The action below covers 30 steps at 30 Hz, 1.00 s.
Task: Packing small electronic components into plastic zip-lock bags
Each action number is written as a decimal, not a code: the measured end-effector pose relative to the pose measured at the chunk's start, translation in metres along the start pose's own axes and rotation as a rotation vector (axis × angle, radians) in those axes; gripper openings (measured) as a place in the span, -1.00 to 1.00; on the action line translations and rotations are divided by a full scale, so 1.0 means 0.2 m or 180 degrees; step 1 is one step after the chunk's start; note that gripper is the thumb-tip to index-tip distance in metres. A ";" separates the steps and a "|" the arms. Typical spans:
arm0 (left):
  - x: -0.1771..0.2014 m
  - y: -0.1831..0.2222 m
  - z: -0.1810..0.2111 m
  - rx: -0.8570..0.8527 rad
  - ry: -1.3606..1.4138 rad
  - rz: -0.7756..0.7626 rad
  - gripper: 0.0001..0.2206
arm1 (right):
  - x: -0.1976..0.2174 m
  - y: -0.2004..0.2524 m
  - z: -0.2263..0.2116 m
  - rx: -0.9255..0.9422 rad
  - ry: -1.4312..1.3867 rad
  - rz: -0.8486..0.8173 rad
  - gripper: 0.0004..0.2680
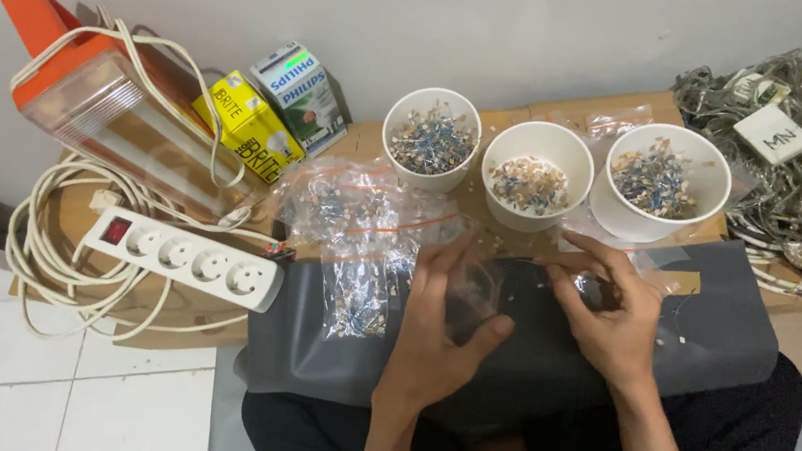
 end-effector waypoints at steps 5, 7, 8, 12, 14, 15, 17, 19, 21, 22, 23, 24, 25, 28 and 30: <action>-0.02 -0.03 0.04 -0.0257 0.0018 0.0033 -0.34 | -0.01 0.00 0.04 0.0046 -0.0055 -0.0026 -0.73; -0.02 -0.04 0.02 -0.0315 0.0014 0.0033 -0.35 | -0.02 0.00 0.03 0.0200 -0.0180 -0.0079 -0.72; -0.03 -0.05 0.01 -0.0169 0.0055 -0.0085 -0.36 | -0.01 0.00 0.02 0.0152 -0.0291 -0.0044 -0.72; -0.07 -0.04 -0.08 -0.0013 -0.0050 -0.0334 -0.36 | 0.05 0.01 0.00 0.0419 -0.0003 0.0390 -0.80; -0.08 -0.03 -0.11 0.0048 -0.0142 -0.0427 -0.37 | 0.06 0.03 -0.04 0.0483 -0.0265 0.0430 -0.79; -0.09 -0.03 -0.12 0.0055 -0.0235 -0.0488 -0.38 | 0.06 0.02 -0.05 0.0608 -0.0531 0.0476 -0.78; -0.09 -0.03 -0.10 -0.0063 -0.0318 -0.0490 -0.41 | 0.06 0.03 -0.03 0.0677 -0.0480 0.0400 -0.78; -0.10 -0.03 -0.09 -0.0156 -0.0394 -0.0506 -0.45 | 0.06 0.04 -0.04 0.0716 -0.0423 0.0319 -0.77; -0.10 -0.02 -0.07 -0.0195 -0.0306 -0.0508 -0.45 | 0.05 0.04 -0.07 0.0797 -0.0221 0.0163 -0.76; -0.10 -0.02 -0.07 -0.0191 -0.0308 -0.0518 -0.45 | 0.05 0.05 -0.06 0.0788 -0.0221 0.0168 -0.76; -0.10 -0.02 -0.07 -0.0200 -0.0318 -0.0518 -0.45 | 0.06 0.05 -0.05 0.0705 -0.0166 0.0185 -0.76; -0.10 -0.02 -0.07 -0.0209 -0.0328 -0.0518 -0.45 | 0.07 0.05 -0.04 0.0622 -0.0110 0.0202 -0.77; -0.10 -0.01 -0.08 -0.0206 -0.0331 -0.0509 -0.45 | 0.06 0.05 -0.01 0.0625 -0.0115 0.0194 -0.77; -0.10 -0.01 -0.11 -0.0076 -0.0363 -0.0495 -0.41 | 0.08 0.06 0.05 0.0750 -0.0636 0.0474 -0.71; -0.10 -0.01 -0.11 -0.0279 -0.0397 -0.0397 -0.42 | 0.04 0.07 0.05 0.0700 -0.0487 0.0157 -0.74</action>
Point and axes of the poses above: each hand's wrist, its own y-axis away from the middle knuckle, its own x-axis out of the back of the hand, z = x × y, the point moved 7 cm from there along -y, towards the middle knuckle, and after that the axes turned 1 degree about y, right-handed, at the moved point
